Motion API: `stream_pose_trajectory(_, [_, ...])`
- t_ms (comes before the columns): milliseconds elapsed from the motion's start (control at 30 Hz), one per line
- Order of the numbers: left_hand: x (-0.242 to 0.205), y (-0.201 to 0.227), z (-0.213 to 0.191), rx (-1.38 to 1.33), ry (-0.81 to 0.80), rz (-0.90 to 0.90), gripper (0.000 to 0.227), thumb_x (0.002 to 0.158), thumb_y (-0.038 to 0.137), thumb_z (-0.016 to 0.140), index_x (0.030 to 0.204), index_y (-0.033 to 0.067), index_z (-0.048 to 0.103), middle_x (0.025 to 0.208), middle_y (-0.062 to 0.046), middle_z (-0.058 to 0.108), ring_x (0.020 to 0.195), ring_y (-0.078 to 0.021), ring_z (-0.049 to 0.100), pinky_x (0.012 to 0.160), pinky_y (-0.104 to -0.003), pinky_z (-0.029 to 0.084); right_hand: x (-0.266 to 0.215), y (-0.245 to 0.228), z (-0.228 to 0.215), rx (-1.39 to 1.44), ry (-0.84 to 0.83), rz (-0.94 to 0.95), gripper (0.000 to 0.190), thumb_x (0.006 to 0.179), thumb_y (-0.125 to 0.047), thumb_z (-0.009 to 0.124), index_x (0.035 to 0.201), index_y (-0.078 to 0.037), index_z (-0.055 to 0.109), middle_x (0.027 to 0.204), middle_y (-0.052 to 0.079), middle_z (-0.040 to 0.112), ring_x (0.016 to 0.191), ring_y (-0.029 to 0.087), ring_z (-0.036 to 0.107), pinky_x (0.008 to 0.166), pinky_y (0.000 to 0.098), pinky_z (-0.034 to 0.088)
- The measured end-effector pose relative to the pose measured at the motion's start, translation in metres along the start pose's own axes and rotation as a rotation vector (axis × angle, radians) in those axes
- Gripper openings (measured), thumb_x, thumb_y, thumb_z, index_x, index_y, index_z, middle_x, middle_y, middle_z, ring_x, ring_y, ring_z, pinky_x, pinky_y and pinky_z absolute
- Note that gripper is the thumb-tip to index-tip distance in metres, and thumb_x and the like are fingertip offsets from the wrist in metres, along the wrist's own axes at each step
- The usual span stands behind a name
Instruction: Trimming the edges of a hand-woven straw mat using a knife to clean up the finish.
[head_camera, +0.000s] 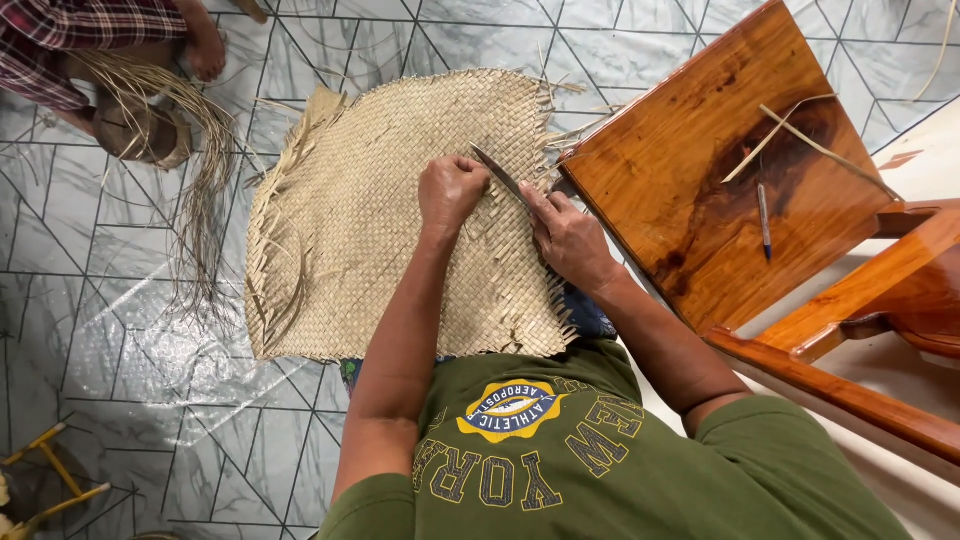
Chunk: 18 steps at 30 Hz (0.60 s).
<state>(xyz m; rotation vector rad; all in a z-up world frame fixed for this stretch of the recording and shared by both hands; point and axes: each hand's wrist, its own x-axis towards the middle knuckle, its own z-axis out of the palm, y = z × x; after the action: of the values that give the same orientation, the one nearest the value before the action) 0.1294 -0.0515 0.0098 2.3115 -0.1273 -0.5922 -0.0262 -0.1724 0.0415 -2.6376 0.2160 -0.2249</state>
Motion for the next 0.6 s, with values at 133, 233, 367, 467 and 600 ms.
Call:
stream_pose_trajectory(133, [-0.005, 0.001, 0.002, 0.009, 0.015, 0.018, 0.019, 0.064, 0.027, 0.060, 0.075, 0.0182, 0.074, 0.077, -0.009, 0.070, 0.088, -0.0335, 0.066, 0.079, -0.043, 0.053, 0.000, 0.000, 0.002, -0.007, 0.006, -0.004, 0.048, 0.091, -0.023, 0.048, 0.139, -0.029, 0.043, 0.088, 0.009, 0.054, 0.069, 0.038, 0.061, 0.059, 0.0477, 0.053])
stream_pose_trajectory(233, [0.002, -0.011, 0.019, 0.044, 0.159, 0.184, 0.011, 0.065, 0.024, 0.059, 0.066, 0.0164, 0.066, 0.070, -0.009, 0.064, 0.080, -0.0322, 0.064, 0.072, -0.047, 0.053, 0.001, 0.005, 0.008, -0.018, 0.012, -0.016, 0.048, 0.091, -0.023, 0.047, 0.139, -0.029, 0.043, 0.087, 0.008, 0.054, 0.068, 0.037, 0.062, 0.058, 0.0469, 0.053])
stream_pose_trajectory(367, [-0.004, -0.010, 0.022, 0.129, 0.263, 0.335, 0.010, 0.069, 0.023, 0.058, 0.072, 0.0137, 0.059, 0.076, -0.006, 0.057, 0.087, -0.0286, 0.058, 0.076, -0.047, 0.049, 0.007, 0.008, 0.015, -0.040, 0.032, -0.052, 0.052, 0.090, -0.021, 0.047, 0.141, -0.029, 0.041, 0.086, 0.009, 0.053, 0.065, 0.039, 0.061, 0.055, 0.0477, 0.053])
stream_pose_trajectory(467, [-0.005, -0.015, 0.023, 0.122, 0.290, 0.413, 0.010, 0.070, 0.021, 0.059, 0.075, 0.0125, 0.057, 0.079, -0.006, 0.055, 0.089, -0.0294, 0.056, 0.076, -0.048, 0.047, 0.012, 0.006, 0.014, -0.012, 0.054, -0.072, 0.053, 0.090, -0.019, 0.046, 0.142, -0.029, 0.041, 0.084, 0.008, 0.052, 0.063, 0.040, 0.060, 0.053, 0.0478, 0.053])
stream_pose_trajectory(600, [-0.002, -0.024, 0.028, 0.063, 0.323, 0.492, 0.012, 0.070, 0.024, 0.060, 0.073, 0.0148, 0.053, 0.074, -0.005, 0.052, 0.082, -0.0285, 0.056, 0.072, -0.045, 0.047, 0.007, 0.009, 0.008, 0.000, 0.042, -0.084, 0.050, 0.091, -0.020, 0.046, 0.140, -0.030, 0.043, 0.083, 0.007, 0.052, 0.065, 0.039, 0.060, 0.054, 0.0487, 0.053])
